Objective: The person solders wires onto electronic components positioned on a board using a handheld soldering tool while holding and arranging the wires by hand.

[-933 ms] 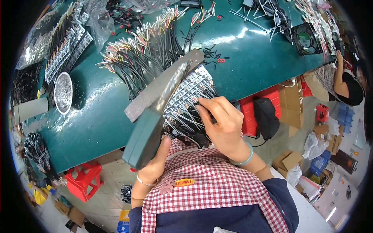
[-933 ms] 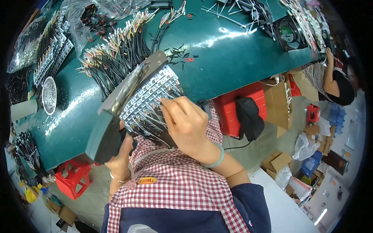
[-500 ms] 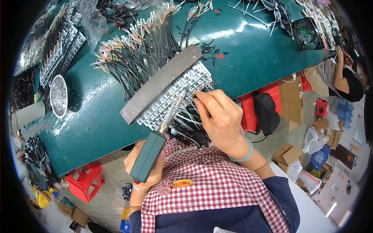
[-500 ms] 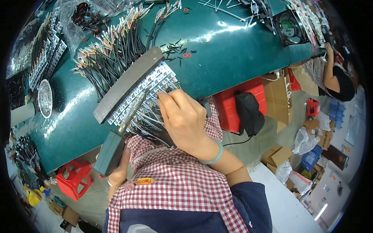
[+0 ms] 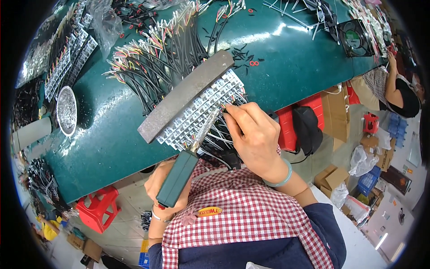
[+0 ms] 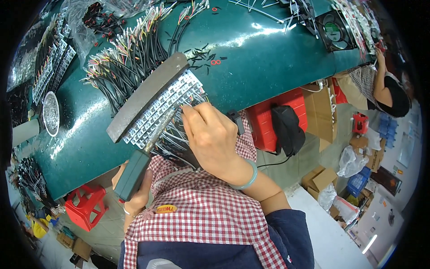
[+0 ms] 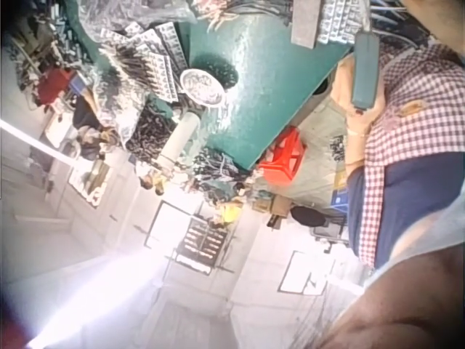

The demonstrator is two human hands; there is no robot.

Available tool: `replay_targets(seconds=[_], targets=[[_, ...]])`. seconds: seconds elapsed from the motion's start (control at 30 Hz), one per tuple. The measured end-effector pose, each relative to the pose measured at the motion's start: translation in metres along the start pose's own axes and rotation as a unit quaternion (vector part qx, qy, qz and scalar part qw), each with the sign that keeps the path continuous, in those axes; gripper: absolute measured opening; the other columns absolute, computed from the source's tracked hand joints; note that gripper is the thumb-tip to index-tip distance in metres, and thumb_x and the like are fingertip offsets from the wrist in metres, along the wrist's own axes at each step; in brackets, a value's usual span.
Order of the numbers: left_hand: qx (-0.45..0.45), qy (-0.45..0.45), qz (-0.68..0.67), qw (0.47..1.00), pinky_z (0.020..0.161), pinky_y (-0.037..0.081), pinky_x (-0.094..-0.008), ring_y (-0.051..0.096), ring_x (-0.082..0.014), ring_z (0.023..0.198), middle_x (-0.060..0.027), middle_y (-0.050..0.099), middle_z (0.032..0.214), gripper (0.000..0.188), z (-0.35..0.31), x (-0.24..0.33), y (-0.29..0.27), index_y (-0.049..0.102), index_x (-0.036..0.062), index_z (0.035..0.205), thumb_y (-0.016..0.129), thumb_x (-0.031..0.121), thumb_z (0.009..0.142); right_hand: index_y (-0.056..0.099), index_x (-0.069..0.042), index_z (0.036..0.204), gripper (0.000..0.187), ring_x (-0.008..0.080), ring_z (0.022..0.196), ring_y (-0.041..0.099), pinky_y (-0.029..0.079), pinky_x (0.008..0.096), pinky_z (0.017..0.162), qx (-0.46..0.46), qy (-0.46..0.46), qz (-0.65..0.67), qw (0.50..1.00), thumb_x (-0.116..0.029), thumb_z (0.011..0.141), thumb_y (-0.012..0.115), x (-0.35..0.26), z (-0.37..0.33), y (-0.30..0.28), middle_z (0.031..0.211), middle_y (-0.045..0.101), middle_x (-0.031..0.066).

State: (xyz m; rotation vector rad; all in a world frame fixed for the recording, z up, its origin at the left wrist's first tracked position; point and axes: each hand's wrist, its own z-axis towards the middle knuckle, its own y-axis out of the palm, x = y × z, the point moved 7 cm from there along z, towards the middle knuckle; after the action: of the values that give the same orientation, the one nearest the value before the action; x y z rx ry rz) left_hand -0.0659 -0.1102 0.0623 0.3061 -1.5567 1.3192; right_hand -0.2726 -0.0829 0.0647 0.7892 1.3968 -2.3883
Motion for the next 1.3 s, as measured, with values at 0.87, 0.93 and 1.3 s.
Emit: replay_targets(seconds=[0.87, 0.93, 1.3], targets=[[0.010, 0.039, 0.001, 0.999, 0.060, 0.050, -0.0324, 0.066, -0.0288, 0.067, -0.0167, 0.065, 0.083, 0.026, -0.002, 0.006, -0.003, 0.068, -0.0046, 0.092, 0.071, -0.003, 0.066, 0.068, 0.001, 0.091, 0.019, 0.0215, 0.061, 0.062, 0.048, 0.0311, 0.051, -0.010, 0.014, -0.019, 1.000, 0.004, 0.073, 0.074, 0.001, -0.001, 0.002, 0.078, 0.061, 0.0087], [0.000, 0.029, 0.015, 0.999, 0.060, 0.049, -0.0321, 0.065, -0.0279, 0.065, -0.0159, 0.064, 0.081, 0.024, -0.002, 0.007, -0.002, 0.067, -0.0049, 0.090, 0.071, -0.004, 0.066, 0.068, 0.001, 0.091, 0.019, 0.0218, 0.061, 0.062, 0.048, 0.0311, 0.051, -0.008, 0.014, -0.019, 1.000, 0.004, 0.073, 0.074, 0.000, -0.001, 0.002, 0.078, 0.061, 0.0088], [0.023, -0.013, 0.070, 0.997, 0.063, 0.054, -0.0308, 0.069, -0.0291, 0.072, -0.0160, 0.068, 0.085, 0.022, -0.013, 0.007, -0.014, 0.069, -0.0013, 0.084, 0.071, -0.001, 0.062, 0.067, -0.001, 0.090, 0.016, 0.0221, 0.059, 0.061, 0.047, 0.0322, 0.049, -0.001, 0.001, -0.034, 0.999, -0.002, 0.075, 0.072, 0.002, -0.002, 0.004, 0.073, 0.056, 0.0072]])
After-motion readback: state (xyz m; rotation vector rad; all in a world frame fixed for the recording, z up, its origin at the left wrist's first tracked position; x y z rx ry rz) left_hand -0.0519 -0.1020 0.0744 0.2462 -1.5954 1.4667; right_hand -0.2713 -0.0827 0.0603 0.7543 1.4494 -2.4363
